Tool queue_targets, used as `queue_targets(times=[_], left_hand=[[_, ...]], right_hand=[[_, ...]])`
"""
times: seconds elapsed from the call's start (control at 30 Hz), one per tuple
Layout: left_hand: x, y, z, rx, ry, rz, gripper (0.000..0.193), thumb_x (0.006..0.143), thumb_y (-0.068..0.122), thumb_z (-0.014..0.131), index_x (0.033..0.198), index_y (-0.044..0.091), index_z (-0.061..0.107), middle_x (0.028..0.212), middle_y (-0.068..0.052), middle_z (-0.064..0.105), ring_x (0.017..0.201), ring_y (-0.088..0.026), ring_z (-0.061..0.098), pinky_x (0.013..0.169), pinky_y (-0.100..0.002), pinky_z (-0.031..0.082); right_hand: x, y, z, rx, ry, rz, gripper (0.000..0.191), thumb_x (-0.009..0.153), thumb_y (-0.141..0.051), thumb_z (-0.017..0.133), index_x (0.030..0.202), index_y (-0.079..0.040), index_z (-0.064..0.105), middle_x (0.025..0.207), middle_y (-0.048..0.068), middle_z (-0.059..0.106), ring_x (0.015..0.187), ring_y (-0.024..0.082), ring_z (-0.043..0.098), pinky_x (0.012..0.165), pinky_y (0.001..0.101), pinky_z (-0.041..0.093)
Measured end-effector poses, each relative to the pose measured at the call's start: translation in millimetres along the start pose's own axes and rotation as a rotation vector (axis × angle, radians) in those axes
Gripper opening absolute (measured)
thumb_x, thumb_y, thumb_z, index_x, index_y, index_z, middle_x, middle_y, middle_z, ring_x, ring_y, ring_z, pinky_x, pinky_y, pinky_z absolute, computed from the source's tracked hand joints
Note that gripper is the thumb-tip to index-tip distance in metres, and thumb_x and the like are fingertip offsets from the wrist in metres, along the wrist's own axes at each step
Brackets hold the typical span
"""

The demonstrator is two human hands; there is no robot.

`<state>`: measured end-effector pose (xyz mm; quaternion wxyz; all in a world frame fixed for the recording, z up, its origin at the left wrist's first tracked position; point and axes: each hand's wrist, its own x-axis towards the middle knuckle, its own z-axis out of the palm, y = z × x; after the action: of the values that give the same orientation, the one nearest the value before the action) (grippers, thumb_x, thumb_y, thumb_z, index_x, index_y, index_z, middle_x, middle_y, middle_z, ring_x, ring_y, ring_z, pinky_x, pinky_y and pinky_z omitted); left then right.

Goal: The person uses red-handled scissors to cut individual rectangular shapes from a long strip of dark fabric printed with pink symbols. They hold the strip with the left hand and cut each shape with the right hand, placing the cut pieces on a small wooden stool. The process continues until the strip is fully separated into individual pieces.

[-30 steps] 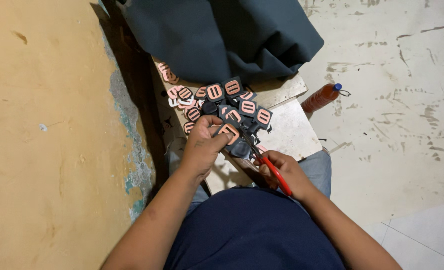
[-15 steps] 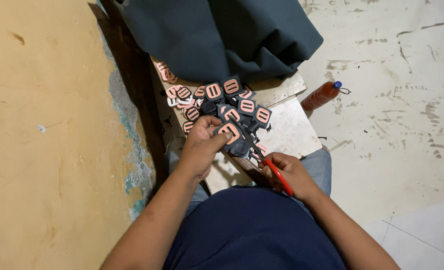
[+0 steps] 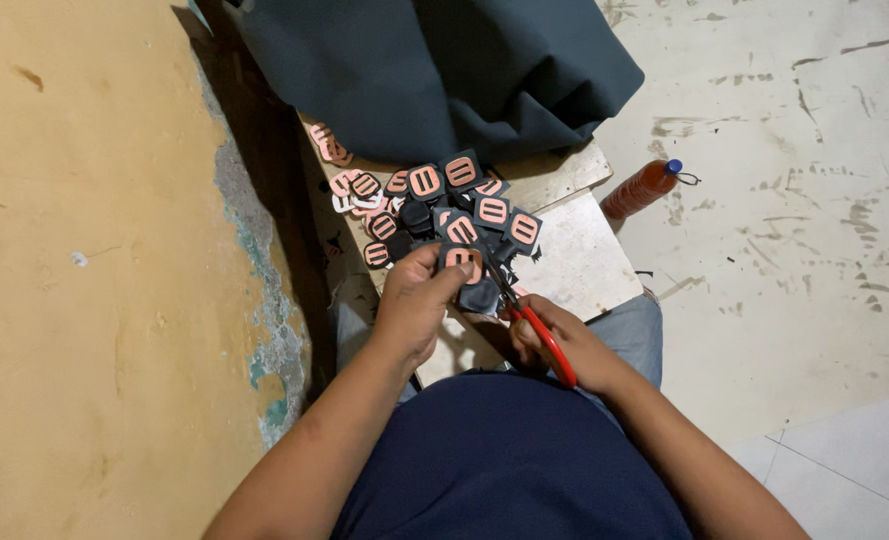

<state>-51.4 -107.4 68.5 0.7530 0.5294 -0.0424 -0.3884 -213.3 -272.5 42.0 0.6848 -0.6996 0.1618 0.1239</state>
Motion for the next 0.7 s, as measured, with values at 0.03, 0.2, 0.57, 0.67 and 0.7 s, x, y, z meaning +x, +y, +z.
queue_targets(times=[0.03, 0.2, 0.57, 0.67, 0.7], left_hand=[[-2, -2, 0, -0.016, -0.029, -0.017, 0.016, 0.091, 0.003, 0.065, 0.106, -0.001, 0.07, 0.094, -0.009, 0.075, 0.081, -0.013, 0.07, 0.078, -0.028, 0.058], [-4, -13, -2, -0.035, -0.068, -0.038, 0.011, 0.093, 0.003, 0.065, 0.102, -0.001, 0.071, 0.092, -0.008, 0.075, 0.081, -0.014, 0.07, 0.079, -0.029, 0.056], [1, -10, -10, -0.099, -0.129, -0.169, 0.013, 0.092, 0.0, 0.061, 0.1, -0.002, 0.07, 0.091, -0.01, 0.075, 0.081, -0.016, 0.07, 0.083, -0.031, 0.058], [3, -7, -13, -0.088, -0.176, -0.179, 0.015, 0.091, -0.002, 0.06, 0.101, -0.004, 0.07, 0.092, -0.011, 0.075, 0.081, -0.016, 0.07, 0.083, -0.031, 0.058], [4, -6, -14, -0.1, -0.193, -0.185, 0.014, 0.091, -0.002, 0.059, 0.1, -0.005, 0.07, 0.092, -0.011, 0.075, 0.08, -0.016, 0.07, 0.082, -0.032, 0.058]], right_hand=[[1, -1, 0, 0.001, 0.004, -0.012, 0.041, 0.101, -0.042, 0.052, 0.11, -0.003, 0.057, 0.078, 0.003, 0.061, 0.07, 0.013, 0.057, 0.062, 0.0267, 0.046], [6, -4, 6, 0.038, 0.022, -0.077, 0.041, 0.1, -0.041, 0.053, 0.115, -0.003, 0.056, 0.08, 0.001, 0.06, 0.072, 0.011, 0.059, 0.066, 0.0252, 0.049], [-5, -2, 2, 0.102, 0.072, 0.042, 0.041, 0.095, -0.04, 0.057, 0.112, -0.002, 0.064, 0.073, 0.0, 0.057, 0.063, 0.011, 0.054, 0.058, 0.0262, 0.047], [-7, -3, -1, 0.107, 0.075, 0.069, 0.038, 0.095, -0.036, 0.059, 0.109, -0.001, 0.065, 0.069, 0.001, 0.056, 0.057, 0.012, 0.053, 0.053, 0.0272, 0.045], [-8, -3, -4, 0.096, 0.074, 0.079, 0.037, 0.095, -0.035, 0.059, 0.108, -0.002, 0.066, 0.068, 0.001, 0.057, 0.056, 0.012, 0.053, 0.052, 0.0267, 0.046]])
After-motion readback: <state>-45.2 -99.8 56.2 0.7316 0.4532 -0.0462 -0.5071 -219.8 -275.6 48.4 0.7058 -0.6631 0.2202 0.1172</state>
